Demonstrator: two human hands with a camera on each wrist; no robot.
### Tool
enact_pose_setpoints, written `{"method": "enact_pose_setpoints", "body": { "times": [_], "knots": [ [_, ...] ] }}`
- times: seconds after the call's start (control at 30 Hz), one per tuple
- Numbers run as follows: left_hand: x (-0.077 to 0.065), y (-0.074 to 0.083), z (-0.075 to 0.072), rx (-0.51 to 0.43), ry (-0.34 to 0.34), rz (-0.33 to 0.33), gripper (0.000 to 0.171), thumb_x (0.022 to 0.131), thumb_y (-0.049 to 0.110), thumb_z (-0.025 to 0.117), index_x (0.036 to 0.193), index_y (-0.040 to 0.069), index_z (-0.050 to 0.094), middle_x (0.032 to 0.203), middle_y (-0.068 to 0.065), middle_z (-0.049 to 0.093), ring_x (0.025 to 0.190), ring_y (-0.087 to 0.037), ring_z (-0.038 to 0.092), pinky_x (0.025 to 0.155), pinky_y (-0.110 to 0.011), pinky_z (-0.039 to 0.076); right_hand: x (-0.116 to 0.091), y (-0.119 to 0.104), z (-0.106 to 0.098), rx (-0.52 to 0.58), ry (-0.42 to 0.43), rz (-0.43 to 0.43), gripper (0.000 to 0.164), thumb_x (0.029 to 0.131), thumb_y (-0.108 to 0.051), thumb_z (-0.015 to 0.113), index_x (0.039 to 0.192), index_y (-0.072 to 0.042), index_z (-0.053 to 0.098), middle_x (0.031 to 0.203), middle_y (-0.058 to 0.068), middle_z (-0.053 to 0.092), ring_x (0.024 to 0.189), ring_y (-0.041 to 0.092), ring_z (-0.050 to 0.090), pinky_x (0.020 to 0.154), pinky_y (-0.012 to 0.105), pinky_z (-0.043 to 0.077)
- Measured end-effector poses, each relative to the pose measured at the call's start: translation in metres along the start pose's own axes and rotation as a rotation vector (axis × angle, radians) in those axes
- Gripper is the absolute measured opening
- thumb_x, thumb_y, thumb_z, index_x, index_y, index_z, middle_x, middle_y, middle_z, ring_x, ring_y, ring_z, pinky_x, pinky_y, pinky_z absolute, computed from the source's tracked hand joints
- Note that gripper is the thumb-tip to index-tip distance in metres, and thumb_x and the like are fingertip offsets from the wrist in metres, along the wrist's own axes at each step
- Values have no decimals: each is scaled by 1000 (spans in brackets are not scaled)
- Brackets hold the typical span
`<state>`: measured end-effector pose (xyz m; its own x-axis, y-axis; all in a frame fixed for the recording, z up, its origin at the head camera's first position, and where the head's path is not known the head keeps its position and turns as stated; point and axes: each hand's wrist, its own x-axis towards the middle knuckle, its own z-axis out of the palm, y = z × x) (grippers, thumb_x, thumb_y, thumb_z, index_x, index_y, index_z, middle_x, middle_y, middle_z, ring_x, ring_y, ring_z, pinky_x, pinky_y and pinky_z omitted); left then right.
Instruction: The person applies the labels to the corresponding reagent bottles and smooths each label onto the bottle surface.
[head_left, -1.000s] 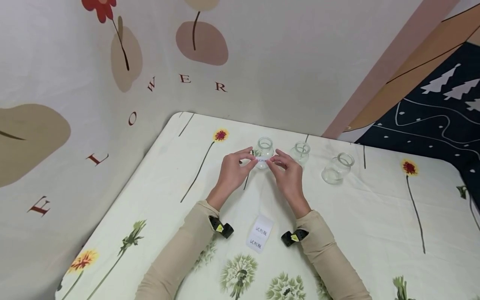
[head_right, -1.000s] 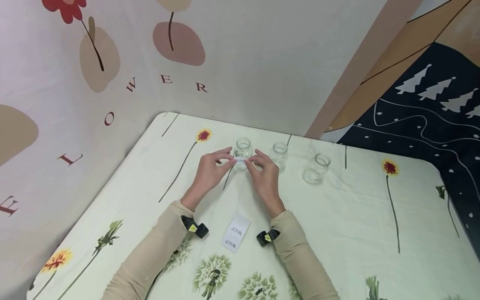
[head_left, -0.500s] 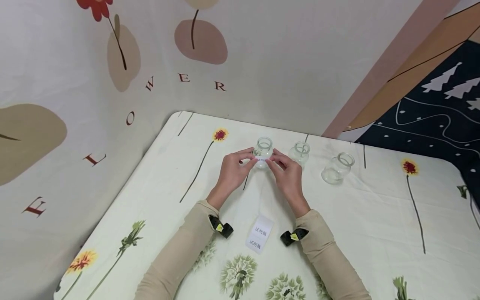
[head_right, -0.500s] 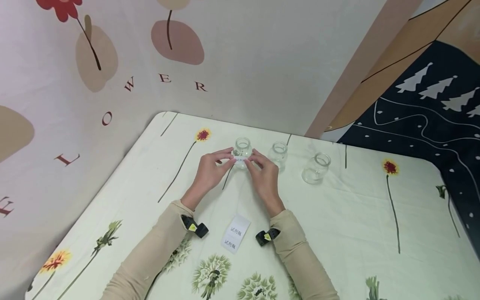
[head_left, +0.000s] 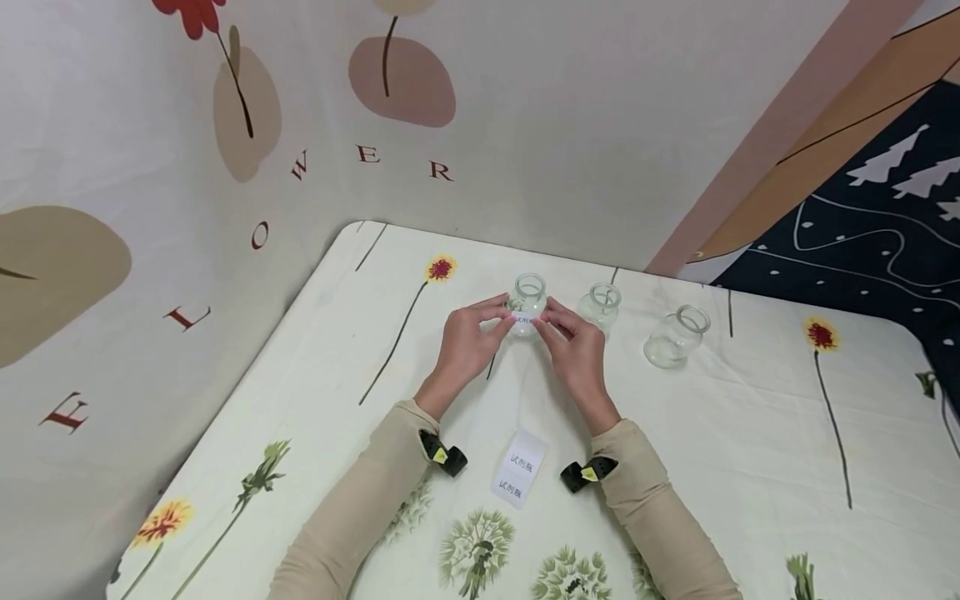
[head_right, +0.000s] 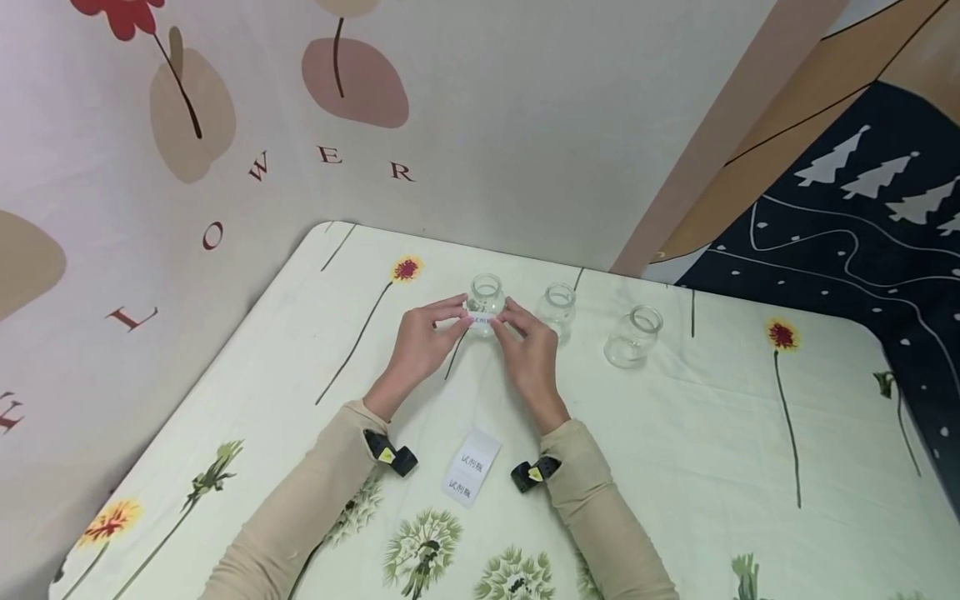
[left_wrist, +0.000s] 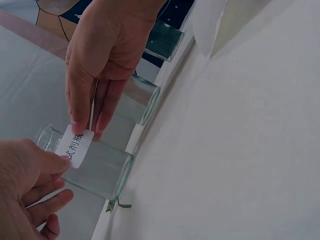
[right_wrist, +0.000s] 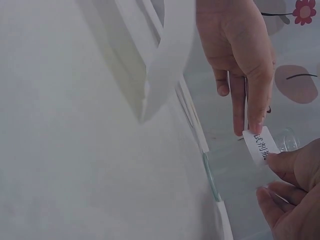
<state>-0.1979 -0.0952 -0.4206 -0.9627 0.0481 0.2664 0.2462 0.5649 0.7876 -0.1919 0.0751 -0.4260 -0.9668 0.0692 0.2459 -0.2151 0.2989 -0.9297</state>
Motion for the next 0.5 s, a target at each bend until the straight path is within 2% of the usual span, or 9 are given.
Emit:
{"method": "enact_pose_setpoints", "body": {
  "times": [0.5],
  "knots": [
    [-1,-3,4,-2,29,29,13,94,9,76,103,1,81,130,-6,71,126,-27,64,107,-42,47,0,1,0,-9,-3,-19,16,92,-1,76,102,11,76,134,19,66,129,28,62,102,32,50]
  ]
}}
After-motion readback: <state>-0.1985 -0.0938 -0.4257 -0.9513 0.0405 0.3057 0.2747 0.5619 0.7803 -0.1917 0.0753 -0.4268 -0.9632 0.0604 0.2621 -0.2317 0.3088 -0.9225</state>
